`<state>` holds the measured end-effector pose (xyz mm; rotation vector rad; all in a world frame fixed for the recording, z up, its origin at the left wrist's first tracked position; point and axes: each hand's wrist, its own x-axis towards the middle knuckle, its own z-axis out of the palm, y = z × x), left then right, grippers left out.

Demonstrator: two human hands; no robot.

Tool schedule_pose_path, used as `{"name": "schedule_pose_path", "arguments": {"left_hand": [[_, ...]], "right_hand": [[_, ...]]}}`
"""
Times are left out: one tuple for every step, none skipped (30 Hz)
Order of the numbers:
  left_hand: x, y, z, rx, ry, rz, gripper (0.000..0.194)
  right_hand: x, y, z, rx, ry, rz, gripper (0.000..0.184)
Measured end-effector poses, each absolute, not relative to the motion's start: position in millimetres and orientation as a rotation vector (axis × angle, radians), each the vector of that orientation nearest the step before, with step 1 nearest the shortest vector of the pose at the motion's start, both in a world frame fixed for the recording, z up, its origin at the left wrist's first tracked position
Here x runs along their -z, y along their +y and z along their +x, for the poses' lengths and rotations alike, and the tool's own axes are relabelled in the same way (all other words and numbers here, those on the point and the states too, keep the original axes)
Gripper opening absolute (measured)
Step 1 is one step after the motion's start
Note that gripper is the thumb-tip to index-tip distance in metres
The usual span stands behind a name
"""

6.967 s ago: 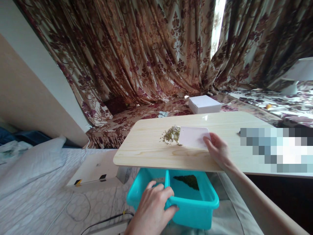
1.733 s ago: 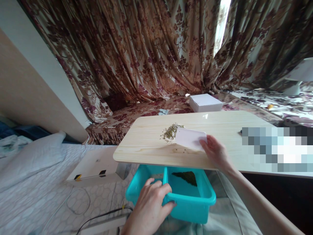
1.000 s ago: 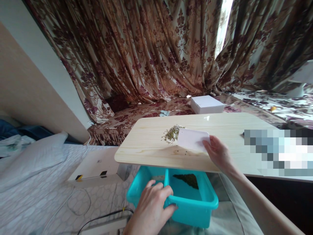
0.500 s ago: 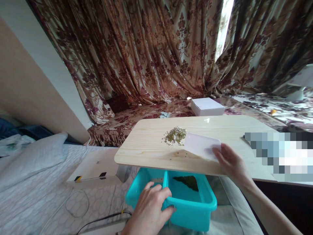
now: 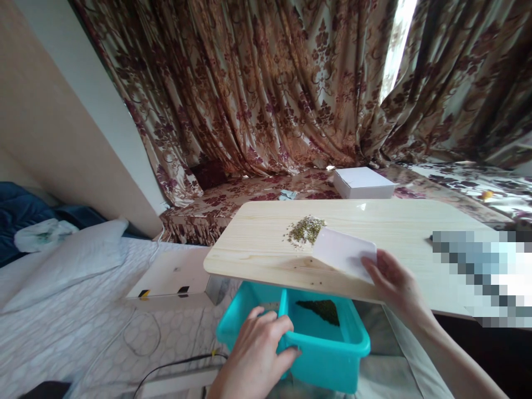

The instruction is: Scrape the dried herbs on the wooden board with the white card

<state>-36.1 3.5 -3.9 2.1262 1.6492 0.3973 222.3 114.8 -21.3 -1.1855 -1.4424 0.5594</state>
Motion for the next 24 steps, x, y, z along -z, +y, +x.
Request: {"name": "schedule_pose_path", "arguments": {"left_hand": [[4.6,3.5,-36.9,-0.404,1.648,2.126,0.007],[5.1,3.4,-37.7,-0.414,1.647,2.125,0.007],[5.5,3.2,-38.5,-0.422,1.647,2.122,0.007],[5.6,3.1,-39.4,-0.426,1.649,2.118,0.007],[5.5,2.9,-40.4,-0.425,1.652,2.113,0.008],[5.2,2.7,-41.4,-0.424,1.657,2.106,0.008],[4.8,2.4,-42.4,-0.424,1.662,2.100,0.009],[4.5,2.2,-43.5,-0.424,1.670,2.094,0.009],[4.3,1.8,-44.5,-0.421,1.676,2.091,0.010],[4.3,1.5,-45.5,-0.418,1.685,2.088,0.010],[4.5,1.1,-46.3,-0.412,1.695,2.085,0.010],[4.8,0.7,-47.1,-0.403,1.704,2.082,0.010],[5.1,0.4,-47.7,-0.392,1.710,2.079,0.010],[5.5,0.1,-48.1,-0.384,1.715,2.076,0.010],[5.8,-0.1,-48.5,-0.378,1.717,2.075,0.010],[6.0,-0.3,-48.7,-0.375,1.717,2.075,0.010],[6.0,-0.3,-48.9,-0.375,1.715,2.079,0.010],[5.8,-0.2,-49.0,-0.376,1.714,2.082,0.010],[5.5,0.0,-49.0,-0.378,1.714,2.086,0.010],[5.0,0.3,-48.9,-0.380,1.714,2.089,0.010],[4.5,0.6,-48.3,-0.382,1.715,2.092,0.010],[3.9,1.0,-47.4,-0.382,1.714,2.094,0.009],[3.2,1.3,-45.7,-0.382,1.711,2.097,0.009],[2.5,1.7,-43.3,-0.384,1.704,2.105,0.009]], "right_hand": [[21.3,115.6,221.0,-0.576,-1.458,-1.180,0.025],[21.2,114.8,219.4,-0.600,-1.468,-1.176,0.025],[21.0,112.9,217.7,-0.626,-1.474,-1.173,0.026],[20.7,110.2,216.0,-0.657,-1.481,-1.171,0.026],[20.3,107.2,214.4,-0.690,-1.489,-1.167,0.027],[19.9,104.6,212.9,-0.723,-1.497,-1.159,0.028],[19.3,102.9,211.5,-0.754,-1.505,-1.150,0.028],[18.8,102.2,210.2,-0.780,-1.509,-1.141,0.029],[18.2,102.8,208.8,-0.796,-1.508,-1.133,0.029],[17.6,104.6,207.2,-0.801,-1.500,-1.126,0.029],[17.1,107.4,205.4,-0.798,-1.487,-1.120,0.029],[16.6,110.7,203.2,-0.794,-1.472,-1.114,0.029],[16.1,114.1,200.6,-0.791,-1.458,-1.106,0.030],[15.6,117.1,197.9,-0.795,-1.451,-1.098,0.030],[15.2,119.3,195.0,-0.804,-1.449,-1.092,0.030],[14.8,120.3,192.3,-0.813,-1.452,-1.088,0.031],[14.5,119.9,189.9,-0.826,-1.457,-1.084,0.031],[14.2,118.3,188.1,-0.841,-1.462,-1.082,0.031],[14.0,115.5,187.3,-0.861,-1.467,-1.080,0.031],[13.8,112.0,187.6,-0.886,-1.472,-1.080,0.031],[13.5,108.2,189.4,-0.917,-1.479,-1.082,0.032],[13.1,104.7,192.7,-0.948,-1.486,-1.088,0.032],[12.6,101.9,197.6,-0.965,-1.484,-1.096,0.033],[11.7,100.3,203.8,-0.965,-1.472,-1.107,0.033]]}}
